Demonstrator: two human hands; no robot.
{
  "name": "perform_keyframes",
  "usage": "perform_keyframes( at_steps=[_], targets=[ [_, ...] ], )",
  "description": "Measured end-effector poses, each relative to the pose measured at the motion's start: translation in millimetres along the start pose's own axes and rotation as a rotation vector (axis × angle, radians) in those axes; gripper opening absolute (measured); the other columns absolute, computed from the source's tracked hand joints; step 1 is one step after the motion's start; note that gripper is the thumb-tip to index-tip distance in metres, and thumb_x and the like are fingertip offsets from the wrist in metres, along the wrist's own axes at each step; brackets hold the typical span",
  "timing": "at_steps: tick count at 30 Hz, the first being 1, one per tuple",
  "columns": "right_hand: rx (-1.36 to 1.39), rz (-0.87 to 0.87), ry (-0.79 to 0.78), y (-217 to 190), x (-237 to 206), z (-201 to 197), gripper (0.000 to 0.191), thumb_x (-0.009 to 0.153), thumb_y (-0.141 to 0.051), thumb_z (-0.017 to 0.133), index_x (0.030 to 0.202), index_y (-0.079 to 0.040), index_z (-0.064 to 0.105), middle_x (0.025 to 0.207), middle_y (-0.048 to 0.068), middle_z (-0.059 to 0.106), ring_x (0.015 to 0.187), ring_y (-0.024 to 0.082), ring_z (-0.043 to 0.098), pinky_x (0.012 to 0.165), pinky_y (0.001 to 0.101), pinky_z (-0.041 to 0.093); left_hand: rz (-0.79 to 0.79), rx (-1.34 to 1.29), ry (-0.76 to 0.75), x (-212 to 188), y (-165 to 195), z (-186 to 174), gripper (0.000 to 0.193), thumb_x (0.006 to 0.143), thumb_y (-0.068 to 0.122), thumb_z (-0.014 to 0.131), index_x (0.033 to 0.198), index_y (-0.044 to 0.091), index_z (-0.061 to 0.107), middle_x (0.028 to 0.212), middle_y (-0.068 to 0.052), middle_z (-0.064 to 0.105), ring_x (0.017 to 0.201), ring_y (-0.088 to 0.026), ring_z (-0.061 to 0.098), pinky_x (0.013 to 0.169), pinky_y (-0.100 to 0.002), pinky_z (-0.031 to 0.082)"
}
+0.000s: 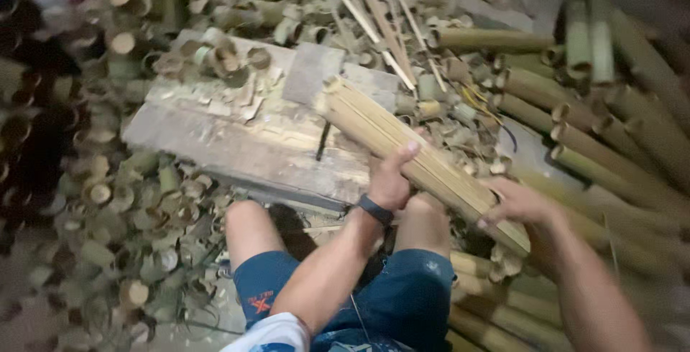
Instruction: The person sits on the floor and splits bamboo poles lengthwise into thin strips by hand, prying the halves apart and separating the strips. The split strips are stacked in a growing pile beside them while discarded bamboo segments and scraps accumulate around the work area.
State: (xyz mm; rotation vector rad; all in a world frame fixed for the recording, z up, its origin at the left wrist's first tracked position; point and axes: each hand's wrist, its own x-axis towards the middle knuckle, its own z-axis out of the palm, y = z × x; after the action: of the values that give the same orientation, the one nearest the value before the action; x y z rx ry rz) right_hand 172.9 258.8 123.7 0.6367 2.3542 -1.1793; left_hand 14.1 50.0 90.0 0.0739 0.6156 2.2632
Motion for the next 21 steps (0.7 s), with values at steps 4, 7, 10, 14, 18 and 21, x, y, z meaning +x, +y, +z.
perform_keyframes(
  at_steps=[4,7,10,14,18,21],
  targets=[
    [-0.350,-0.077,0.409,6.7,-3.6,37.9,0.090,0.052,-0.028,0.094,0.133,-0.009,0.059,0.120,0.015,0.067,0.110,0.030,0.064,0.096,0.0438,0.051,0.109,0.000,0.449,21.4,-17.6,-16.3,0.040,0.078,0.015,0.084,0.111,0.000,0.066,0.103,-0.009,0.067,0.091,-0.022,0.065,0.083,-0.038,0.056],
    [-0.584,-0.137,0.791,4.0,0.7,72.9,0.086,0.054,-0.028,0.091,0.133,-0.008,0.061,0.118,0.018,0.067,0.111,0.037,0.063,0.095,0.0485,0.051,0.101,0.050,0.665,37.4,-17.9,-23.0,0.039,0.073,0.018,0.086,0.104,0.004,0.069,0.097,-0.005,0.071,0.085,-0.018,0.067,0.079,-0.036,0.056],
    [-0.587,-0.091,0.826,3.4,21.0,77.5,0.069,0.057,-0.025,0.087,0.121,-0.012,0.066,0.111,0.014,0.070,0.107,0.038,0.065,0.092,0.0485,0.052,-0.012,0.118,0.628,38.8,-10.3,-35.9,0.037,0.075,0.027,0.085,0.102,0.008,0.067,0.091,-0.004,0.068,0.079,-0.020,0.061,0.073,-0.038,0.049],
    [-0.681,0.070,0.694,4.4,43.3,63.5,0.059,0.055,-0.029,0.089,0.110,-0.015,0.072,0.103,0.014,0.073,0.100,0.037,0.068,0.088,0.0486,0.054,-0.298,1.038,0.243,15.5,8.9,-77.4,0.046,0.083,0.047,0.083,0.106,0.008,0.075,0.095,-0.012,0.071,0.085,-0.023,0.066,0.081,-0.037,0.049],
    [-0.703,0.159,0.612,-1.4,56.3,54.7,0.051,0.060,-0.026,0.085,0.108,-0.014,0.073,0.105,0.015,0.074,0.100,0.038,0.069,0.086,0.0494,0.055,0.659,1.882,-0.107,5.3,24.4,-110.4,0.047,0.088,0.028,0.077,0.132,0.019,0.066,0.131,-0.005,0.067,0.127,-0.025,0.061,0.110,-0.042,0.044],
    [-0.740,0.242,0.531,-7.7,65.0,50.3,0.048,0.063,-0.025,0.082,0.109,-0.015,0.073,0.107,0.015,0.075,0.102,0.038,0.070,0.088,0.0488,0.056,0.757,2.093,-0.209,19.6,34.2,-120.0,0.075,0.070,0.036,0.080,0.139,0.018,0.058,0.147,-0.016,0.053,0.141,-0.035,0.044,0.121,-0.061,0.023]
  ],
)
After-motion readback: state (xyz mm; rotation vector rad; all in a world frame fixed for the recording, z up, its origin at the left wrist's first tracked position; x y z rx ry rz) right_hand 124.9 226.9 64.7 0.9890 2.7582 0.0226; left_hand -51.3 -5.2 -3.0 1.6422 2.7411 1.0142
